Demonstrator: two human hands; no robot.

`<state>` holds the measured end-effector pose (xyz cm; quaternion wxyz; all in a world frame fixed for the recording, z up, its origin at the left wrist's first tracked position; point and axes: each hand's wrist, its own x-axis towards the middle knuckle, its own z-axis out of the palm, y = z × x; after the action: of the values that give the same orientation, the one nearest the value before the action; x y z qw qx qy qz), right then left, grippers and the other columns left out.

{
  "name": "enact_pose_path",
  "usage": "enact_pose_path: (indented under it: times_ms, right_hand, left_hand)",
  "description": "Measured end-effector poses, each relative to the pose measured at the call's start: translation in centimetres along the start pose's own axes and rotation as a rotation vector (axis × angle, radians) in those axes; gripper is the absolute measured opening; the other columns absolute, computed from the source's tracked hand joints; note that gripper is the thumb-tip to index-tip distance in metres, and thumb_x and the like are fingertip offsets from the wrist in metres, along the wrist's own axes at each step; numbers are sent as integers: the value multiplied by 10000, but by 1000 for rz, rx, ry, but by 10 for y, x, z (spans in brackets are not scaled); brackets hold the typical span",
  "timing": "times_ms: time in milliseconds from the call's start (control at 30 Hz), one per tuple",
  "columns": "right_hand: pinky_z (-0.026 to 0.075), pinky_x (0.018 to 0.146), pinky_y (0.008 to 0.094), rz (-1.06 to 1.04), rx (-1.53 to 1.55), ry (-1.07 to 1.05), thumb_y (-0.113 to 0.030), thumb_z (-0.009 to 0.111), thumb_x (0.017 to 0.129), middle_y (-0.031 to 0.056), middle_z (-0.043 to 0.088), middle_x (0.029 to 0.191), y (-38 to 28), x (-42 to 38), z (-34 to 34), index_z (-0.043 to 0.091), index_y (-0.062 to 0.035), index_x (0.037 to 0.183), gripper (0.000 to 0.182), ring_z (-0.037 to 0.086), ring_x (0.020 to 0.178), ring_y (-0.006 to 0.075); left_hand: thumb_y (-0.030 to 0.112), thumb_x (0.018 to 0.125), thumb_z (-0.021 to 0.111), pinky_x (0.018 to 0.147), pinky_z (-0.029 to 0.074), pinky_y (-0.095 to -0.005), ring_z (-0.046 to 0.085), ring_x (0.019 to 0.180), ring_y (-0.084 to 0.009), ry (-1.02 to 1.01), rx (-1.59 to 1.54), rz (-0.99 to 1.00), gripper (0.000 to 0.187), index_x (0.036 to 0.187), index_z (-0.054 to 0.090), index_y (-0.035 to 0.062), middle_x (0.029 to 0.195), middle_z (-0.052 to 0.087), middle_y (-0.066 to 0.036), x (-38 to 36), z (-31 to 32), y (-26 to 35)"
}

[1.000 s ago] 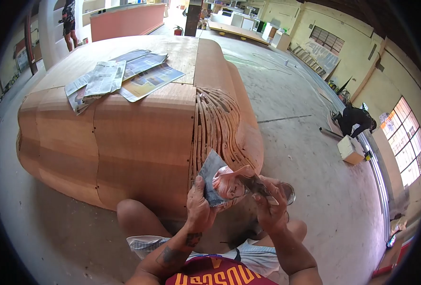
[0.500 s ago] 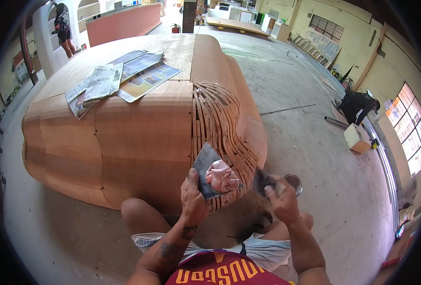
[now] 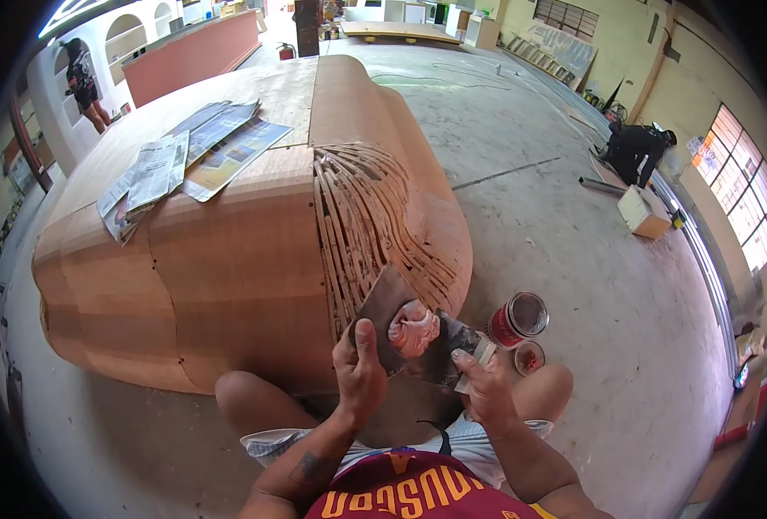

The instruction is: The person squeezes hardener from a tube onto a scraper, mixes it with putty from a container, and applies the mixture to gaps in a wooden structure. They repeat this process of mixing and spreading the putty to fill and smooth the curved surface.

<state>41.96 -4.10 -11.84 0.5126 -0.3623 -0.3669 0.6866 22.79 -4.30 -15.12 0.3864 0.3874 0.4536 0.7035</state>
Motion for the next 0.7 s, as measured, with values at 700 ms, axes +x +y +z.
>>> enact_pose_path:
  times_ms: [700]
  right_hand:
    - [559,860,379,-1023,-740,-237,50,587,954,190,676,1150,-36,20,0,638,34,1207,258,688,1026,281]
  left_hand:
    - [376,1133,410,953,588,-383,707,1072,-217,-97,-667,-529,451,1309,590,2,1211,693,-134,-11,9,8]
